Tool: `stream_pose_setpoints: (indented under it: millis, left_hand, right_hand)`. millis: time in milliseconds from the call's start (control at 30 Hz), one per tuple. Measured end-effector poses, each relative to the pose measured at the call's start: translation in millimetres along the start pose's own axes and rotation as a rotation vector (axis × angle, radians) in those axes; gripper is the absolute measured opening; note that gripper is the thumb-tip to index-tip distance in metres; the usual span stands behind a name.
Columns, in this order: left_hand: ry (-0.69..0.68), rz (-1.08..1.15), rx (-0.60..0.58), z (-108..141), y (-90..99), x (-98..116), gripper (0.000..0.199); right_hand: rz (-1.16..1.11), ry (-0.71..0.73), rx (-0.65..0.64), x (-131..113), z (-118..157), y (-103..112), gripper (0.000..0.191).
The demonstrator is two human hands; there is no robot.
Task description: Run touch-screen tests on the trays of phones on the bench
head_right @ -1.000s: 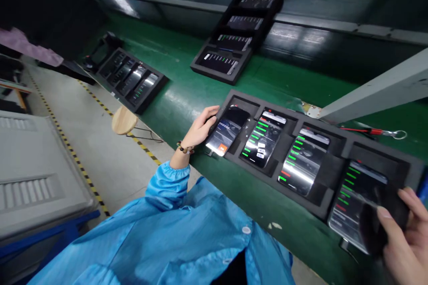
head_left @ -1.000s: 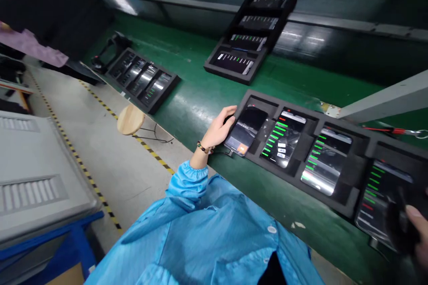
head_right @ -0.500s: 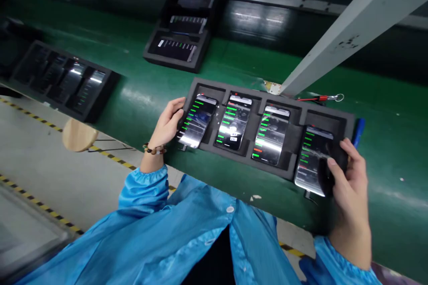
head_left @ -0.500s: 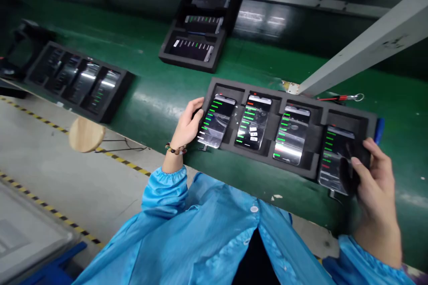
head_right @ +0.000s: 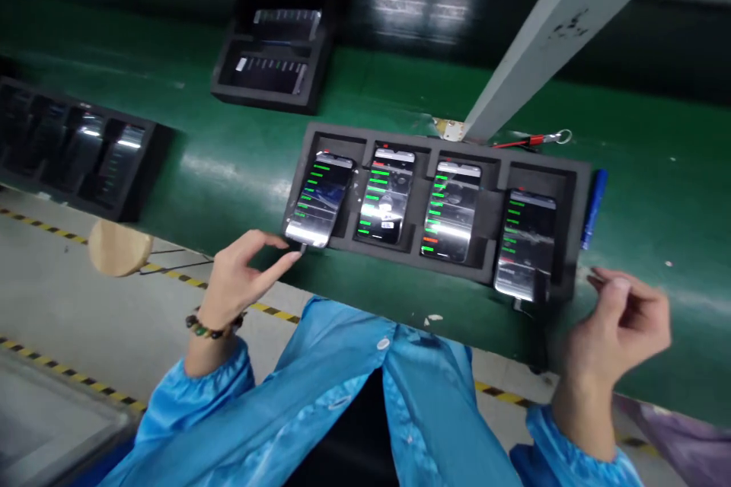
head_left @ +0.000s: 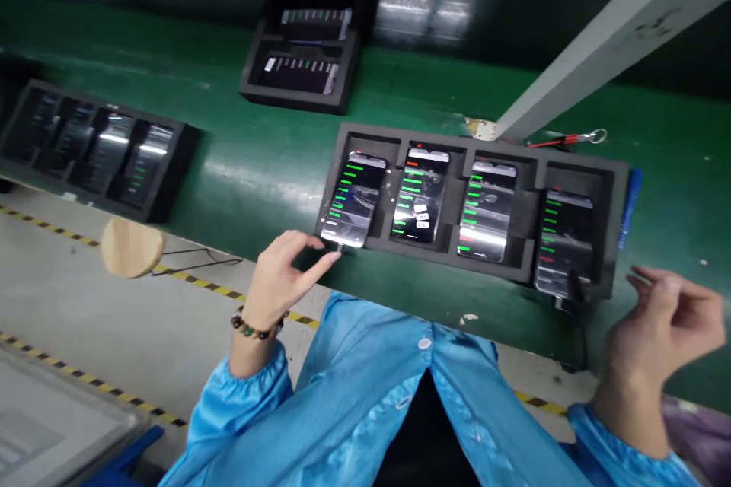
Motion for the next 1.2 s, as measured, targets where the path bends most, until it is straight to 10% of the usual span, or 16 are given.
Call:
stream_pose_setpoints:
  millis: [233, 800, 1033, 1200]
  left_hand:
    - [0.071, -0.150, 0.185, 12.1, -41.1, 16.7, 0.041]
    - [0.176, -0.073, 0.394, 15.6, -77.7, 12.9, 0.034]
    - [0.239, 0.291, 0.144, 20.7, -54.6, 19.3, 0.038]
    - [0.048, 0.737, -0.256, 18.3, -41.4, 78.3, 0.042]
  right_hand:
    - [0.412, -0.003, -0.405, -48.0, 77.9, 25.3, 0.041]
    - [0.372, 0.119, -0.365, -42.5, 88.2, -13.8, 0.032]
    - [0.313, 0.017, -0.429, -53.0, 95.7, -2.4, 0.034]
    - [-0.063, -0.160, -0.938, -130.0, 96.1, -16.2, 0.033]
Point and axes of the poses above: each hand's wrist, its own z-axis away from the middle knuckle, its own y-axis out of the back of the hand, x = y × z, the point moved 2 cm from there along -z, towards the middle knuckle, and after that the axes turned 6 degrees about -z, right-handed, at the moved point
